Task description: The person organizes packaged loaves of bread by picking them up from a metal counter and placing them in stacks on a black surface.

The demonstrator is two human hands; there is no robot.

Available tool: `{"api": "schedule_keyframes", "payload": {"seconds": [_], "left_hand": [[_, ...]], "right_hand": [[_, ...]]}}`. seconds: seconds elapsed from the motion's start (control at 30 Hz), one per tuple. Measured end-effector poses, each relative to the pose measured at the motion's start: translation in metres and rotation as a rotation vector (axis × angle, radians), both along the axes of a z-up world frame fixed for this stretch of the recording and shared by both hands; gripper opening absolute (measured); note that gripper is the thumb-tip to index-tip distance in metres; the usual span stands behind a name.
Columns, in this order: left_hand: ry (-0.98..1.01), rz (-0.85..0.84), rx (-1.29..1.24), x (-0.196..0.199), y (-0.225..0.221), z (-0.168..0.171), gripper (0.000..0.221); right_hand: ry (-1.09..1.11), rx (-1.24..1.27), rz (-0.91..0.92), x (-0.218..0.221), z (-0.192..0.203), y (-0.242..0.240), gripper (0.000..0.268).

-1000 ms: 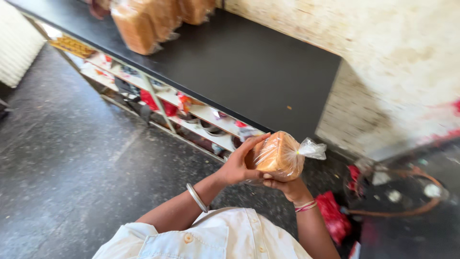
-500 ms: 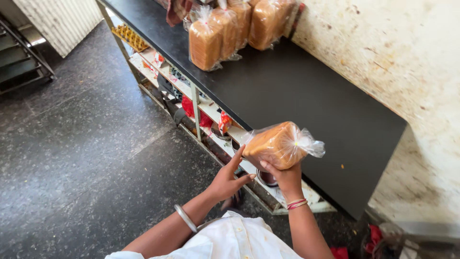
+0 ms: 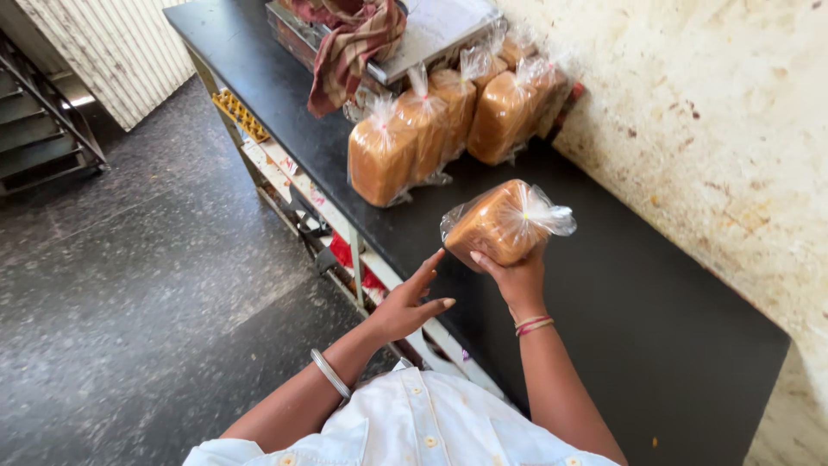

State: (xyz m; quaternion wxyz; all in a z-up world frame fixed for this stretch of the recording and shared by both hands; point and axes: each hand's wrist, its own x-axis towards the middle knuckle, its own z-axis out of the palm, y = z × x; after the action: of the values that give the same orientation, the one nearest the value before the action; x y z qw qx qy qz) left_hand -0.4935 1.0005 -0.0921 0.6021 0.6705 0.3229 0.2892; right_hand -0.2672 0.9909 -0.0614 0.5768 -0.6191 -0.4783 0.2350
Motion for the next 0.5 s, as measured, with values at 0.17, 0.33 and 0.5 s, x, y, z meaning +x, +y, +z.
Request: {"api": "schedule_keyframes", "payload": {"seconds": [0.17,0.33,0.5], "left_hand": [[-0.17,0.196,-0.192,0.011,0.055,-0.043,0.075],[-0.093,0.164,-0.221,-0.014,0.114,-0.056,0.071],[0.154,-0.164,-0.083,-0.031,0.17,-0.032,0.076]], "right_hand": [[-0.023,0.031,-0.056,0.018,-0.021,0.09,0.093],[-0.184,0.247,-0.036,0.024,-0.054,0.17,0.091],[-0.282,-0.176,-0.357,0.024,-0.082,0.234,0.067]]}}
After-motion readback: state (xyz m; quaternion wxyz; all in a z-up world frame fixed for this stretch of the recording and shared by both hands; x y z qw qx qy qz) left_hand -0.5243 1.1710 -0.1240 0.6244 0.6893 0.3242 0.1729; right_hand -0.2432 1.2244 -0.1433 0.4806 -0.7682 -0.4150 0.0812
